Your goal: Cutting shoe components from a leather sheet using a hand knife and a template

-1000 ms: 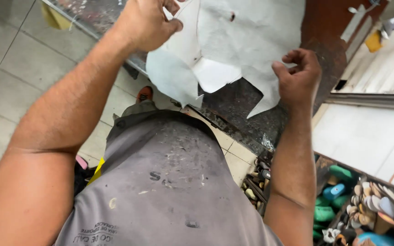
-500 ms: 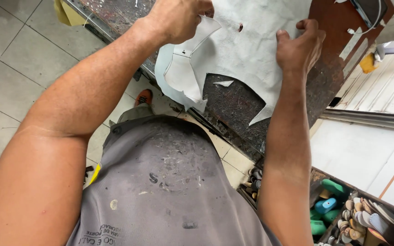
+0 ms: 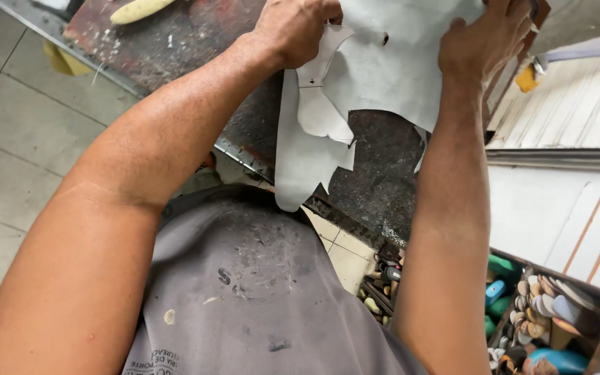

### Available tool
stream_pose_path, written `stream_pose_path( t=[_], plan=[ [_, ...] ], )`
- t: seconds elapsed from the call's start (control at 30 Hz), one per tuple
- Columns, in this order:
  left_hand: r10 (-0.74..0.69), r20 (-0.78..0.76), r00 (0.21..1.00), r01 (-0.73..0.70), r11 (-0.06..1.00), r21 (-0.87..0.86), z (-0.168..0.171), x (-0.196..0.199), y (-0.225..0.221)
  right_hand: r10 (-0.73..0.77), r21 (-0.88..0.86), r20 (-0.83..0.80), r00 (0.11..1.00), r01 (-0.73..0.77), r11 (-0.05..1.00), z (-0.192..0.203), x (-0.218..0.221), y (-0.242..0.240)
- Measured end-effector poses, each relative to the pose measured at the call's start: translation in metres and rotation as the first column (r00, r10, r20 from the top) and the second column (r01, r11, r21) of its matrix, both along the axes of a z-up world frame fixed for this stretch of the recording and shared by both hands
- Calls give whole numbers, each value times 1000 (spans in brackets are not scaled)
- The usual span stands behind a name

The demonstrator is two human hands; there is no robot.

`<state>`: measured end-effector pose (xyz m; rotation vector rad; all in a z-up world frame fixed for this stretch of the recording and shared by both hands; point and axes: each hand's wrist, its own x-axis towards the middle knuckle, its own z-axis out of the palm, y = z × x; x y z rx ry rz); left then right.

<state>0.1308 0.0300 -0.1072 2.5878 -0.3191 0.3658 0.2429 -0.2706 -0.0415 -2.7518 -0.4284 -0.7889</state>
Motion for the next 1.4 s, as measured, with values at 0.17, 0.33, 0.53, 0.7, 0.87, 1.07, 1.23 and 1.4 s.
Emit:
stream_pose_path(
  t=[0.17, 0.33, 0.53, 0.7, 0.87, 1.07, 1.23, 1.4],
  plan=[
    [-201, -68, 977, 200, 980, -18, 23, 3, -2, 451, 147, -31, 892, -442, 885, 51, -117, 46],
    [-406, -458, 791, 334, 914, -232, 72, -27, 6, 596, 165, -472, 649, -599, 783, 27, -226, 50],
    [-425, 51, 904, 428, 900, -84, 0, -10, 0, 501, 227, -293, 814, -450, 864, -5, -286, 73],
    [-343, 180, 922, 323, 937, 132, 19, -24, 1, 381, 191, -266, 885, -339, 921, -6, -299, 87],
    [-409, 162, 898, 389, 910, 143, 37, -76, 2, 301, 220, -403, 864, -228, 948, -4, -304, 89],
    [-390, 119, 913, 361, 909, 210, 22, -117, 12, 371, 481, -428, 824, -140, 865, -16, -311, 62],
    [-417, -155, 896, 430, 901, 61, 7, -133, 19, 461, 465, -347, 817, -277, 841, -23, -313, 47],
    [-384, -196, 902, 404, 912, 73, 17, -142, 16, 444, 445, -382, 811, -259, 857, -7, -314, 48]
  ],
)
